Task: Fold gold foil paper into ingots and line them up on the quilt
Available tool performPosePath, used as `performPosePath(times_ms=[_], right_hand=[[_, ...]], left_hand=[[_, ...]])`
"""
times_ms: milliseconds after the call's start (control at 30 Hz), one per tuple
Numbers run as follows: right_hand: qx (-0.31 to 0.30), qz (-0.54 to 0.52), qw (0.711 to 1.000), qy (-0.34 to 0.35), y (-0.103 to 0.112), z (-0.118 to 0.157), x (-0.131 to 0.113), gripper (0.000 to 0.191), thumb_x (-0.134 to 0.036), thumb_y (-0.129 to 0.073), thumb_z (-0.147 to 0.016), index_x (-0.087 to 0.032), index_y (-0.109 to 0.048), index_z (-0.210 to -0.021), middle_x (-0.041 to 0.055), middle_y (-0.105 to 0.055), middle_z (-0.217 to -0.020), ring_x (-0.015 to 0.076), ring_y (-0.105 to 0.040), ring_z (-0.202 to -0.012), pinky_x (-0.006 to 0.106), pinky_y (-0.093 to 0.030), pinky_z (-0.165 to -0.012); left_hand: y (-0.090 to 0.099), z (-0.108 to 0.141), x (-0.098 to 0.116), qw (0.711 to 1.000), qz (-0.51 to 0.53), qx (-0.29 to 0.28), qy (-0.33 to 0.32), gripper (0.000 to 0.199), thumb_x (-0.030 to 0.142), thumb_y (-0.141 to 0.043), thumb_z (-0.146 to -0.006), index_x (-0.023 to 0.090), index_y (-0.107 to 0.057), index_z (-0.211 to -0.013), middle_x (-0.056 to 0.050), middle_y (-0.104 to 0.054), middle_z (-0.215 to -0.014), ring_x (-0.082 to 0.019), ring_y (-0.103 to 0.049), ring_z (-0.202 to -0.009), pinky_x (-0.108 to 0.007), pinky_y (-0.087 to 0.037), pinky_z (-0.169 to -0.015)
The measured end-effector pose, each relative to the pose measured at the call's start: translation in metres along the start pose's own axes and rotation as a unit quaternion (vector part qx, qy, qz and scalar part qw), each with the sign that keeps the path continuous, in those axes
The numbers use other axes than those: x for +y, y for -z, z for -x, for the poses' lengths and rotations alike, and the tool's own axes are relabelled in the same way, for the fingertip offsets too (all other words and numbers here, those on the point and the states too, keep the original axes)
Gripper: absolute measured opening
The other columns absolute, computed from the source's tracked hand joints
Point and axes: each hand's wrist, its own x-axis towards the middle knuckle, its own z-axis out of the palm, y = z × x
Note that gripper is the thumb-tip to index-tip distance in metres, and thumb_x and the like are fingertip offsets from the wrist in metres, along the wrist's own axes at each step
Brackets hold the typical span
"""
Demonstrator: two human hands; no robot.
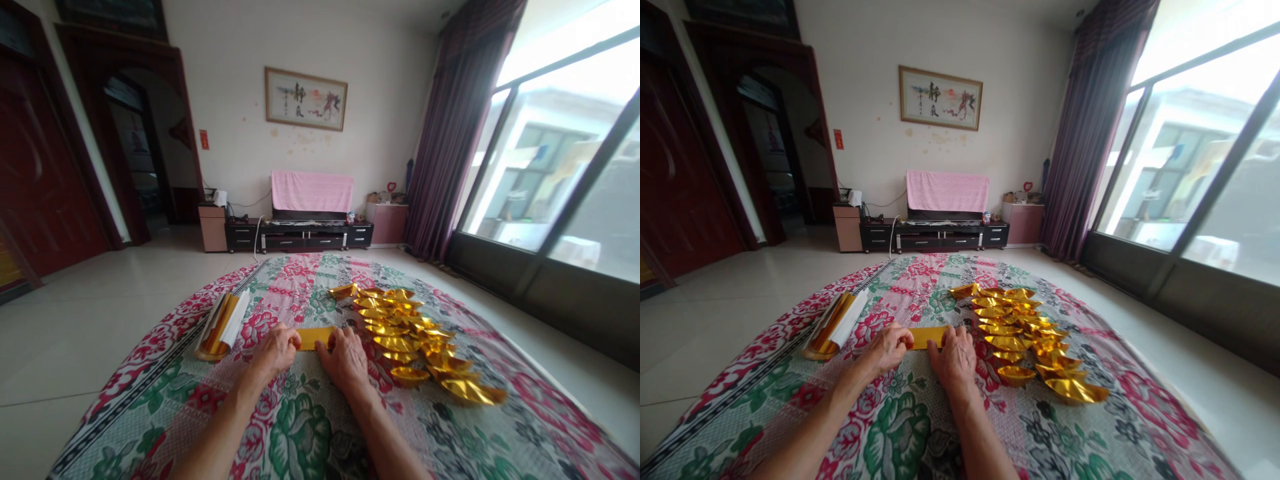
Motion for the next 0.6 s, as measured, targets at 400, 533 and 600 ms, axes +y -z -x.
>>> performPosePath(times_ms=[400, 533, 600], right_hand=[[-0.063, -0.123, 0.989, 0.052, 0.010, -0.009, 0.024, 0.016, -0.019, -0.049, -0.079, -0.019, -0.064, -0.075, 0.0026, -0.058, -0.079, 0.0123, -0.054, -0.075, 0.019, -0.036, -0.069], [-0.067, -0.127, 0.988, 0.056, 0.009, -0.010, 0.027, 0.024, -0.016, -0.043, -0.082, -0.019, -0.066, -0.076, 0.0027, -0.059, -0.079, 0.0115, -0.054, -0.075, 0.018, -0.036, -0.069], [-0.071, -0.122, 0.989, 0.044, 0.008, -0.009, 0.026, 0.026, -0.013, -0.041, -0.082, -0.019, -0.066, -0.076, 0.0029, -0.059, -0.080, 0.0114, -0.054, -0.076, 0.018, -0.035, -0.068]], left_hand=[[-0.005, -0.002, -0.006, 1.000, 0.017, 0.001, 0.003, 0.027, 0.005, -0.047, -0.070, 0.019, -0.068, -0.076, -0.002, -0.059, -0.080, -0.011, -0.056, -0.073, -0.022, -0.042, -0.074], [-0.003, -0.002, -0.004, 1.000, 0.013, -0.002, 0.011, 0.027, 0.005, -0.048, -0.069, 0.019, -0.069, -0.076, -0.003, -0.059, -0.080, -0.011, -0.056, -0.071, -0.022, -0.042, -0.073], [-0.002, -0.002, 0.000, 1.000, 0.006, -0.002, 0.022, 0.026, 0.005, -0.048, -0.069, 0.020, -0.069, -0.076, -0.003, -0.060, -0.081, -0.011, -0.057, -0.072, -0.022, -0.041, -0.072]])
